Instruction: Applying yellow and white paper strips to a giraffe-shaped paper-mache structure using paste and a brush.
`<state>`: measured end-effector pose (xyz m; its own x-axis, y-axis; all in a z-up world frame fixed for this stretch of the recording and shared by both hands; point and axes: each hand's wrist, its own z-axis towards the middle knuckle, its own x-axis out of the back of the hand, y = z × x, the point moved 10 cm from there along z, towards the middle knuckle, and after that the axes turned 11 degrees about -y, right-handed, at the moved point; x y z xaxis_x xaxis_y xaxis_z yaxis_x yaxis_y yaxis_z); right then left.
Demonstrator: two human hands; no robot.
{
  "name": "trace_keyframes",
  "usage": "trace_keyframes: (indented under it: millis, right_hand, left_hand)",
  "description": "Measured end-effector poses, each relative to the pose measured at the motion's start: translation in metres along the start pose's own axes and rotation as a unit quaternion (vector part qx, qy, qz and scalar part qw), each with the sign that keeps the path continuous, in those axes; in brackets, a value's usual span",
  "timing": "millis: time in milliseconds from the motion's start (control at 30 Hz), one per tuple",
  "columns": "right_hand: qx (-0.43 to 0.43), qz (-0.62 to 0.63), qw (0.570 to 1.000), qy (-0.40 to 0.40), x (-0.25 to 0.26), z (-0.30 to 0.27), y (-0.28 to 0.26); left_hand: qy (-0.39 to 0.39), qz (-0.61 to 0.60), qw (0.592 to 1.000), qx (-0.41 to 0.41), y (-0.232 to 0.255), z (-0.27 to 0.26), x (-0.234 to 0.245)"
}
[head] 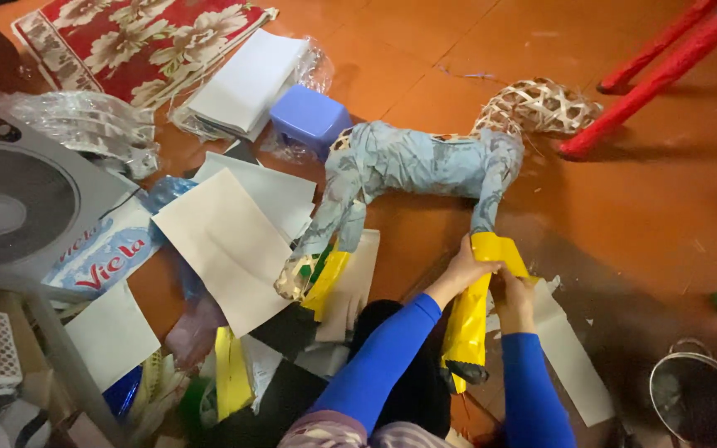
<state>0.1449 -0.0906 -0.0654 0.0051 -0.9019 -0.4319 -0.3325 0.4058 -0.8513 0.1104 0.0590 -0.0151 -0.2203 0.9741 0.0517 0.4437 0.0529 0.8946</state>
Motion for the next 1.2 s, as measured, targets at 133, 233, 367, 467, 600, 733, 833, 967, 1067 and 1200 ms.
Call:
trace_keyframes:
  millis: [133,233,367,467,600,733,833,967,1067,1200]
  right_hand:
    - [-0.178,0.014,0.982,-0.065,0.046,0.019,0.067]
    - [-0.082,-0.110,0.986,-0.100,0.033,0.013,0.013]
    - [0.012,-0.784,0.571,-0.244,-0.021,0.047,0.003]
    - [-0.179,-0.389,0.861,-0.273,-0.034,0.102,0.067]
    - [-0.231,-0.317,0.885,-0.252,-0.015,0.121,0.087]
    - [-0.274,-0.176,0.917,-0.231,0.001,0.178,0.165]
    - [-0.264,-0.159,0.928,-0.211,-0.013,0.166,0.138]
    - [-0.206,-0.265,0.885,-0.323,-0.032,0.138,0.114]
    - [-0.251,-0.112,0.930,-0.243,0.001,0.200,0.164]
    - [-0.312,-0.087,0.923,-0.207,-0.044,0.077,0.087]
  left_hand:
    - [-0.001,0.066,0.997,0.029,0.004,-0.016,0.013]
    - [-0.011,0.107,0.993,0.046,-0.013,0.004,0.012]
    - [-0.018,0.150,0.986,0.065,0.009,-0.014,0.015]
    - [-0.039,0.134,0.988,0.062,-0.009,-0.002,0.011]
    - [-0.086,0.136,0.985,0.058,0.015,-0.034,0.007]
    - [-0.144,-0.058,0.988,-0.008,0.058,-0.078,-0.004]
    - [-0.122,-0.005,0.992,-0.021,0.062,-0.082,0.008]
    - [-0.095,0.059,0.991,-0.074,0.044,-0.065,0.006]
    - [-0.116,0.071,0.989,-0.053,0.055,-0.094,0.006]
    - [-0.033,0.046,0.992,-0.112,0.048,-0.089,0.014]
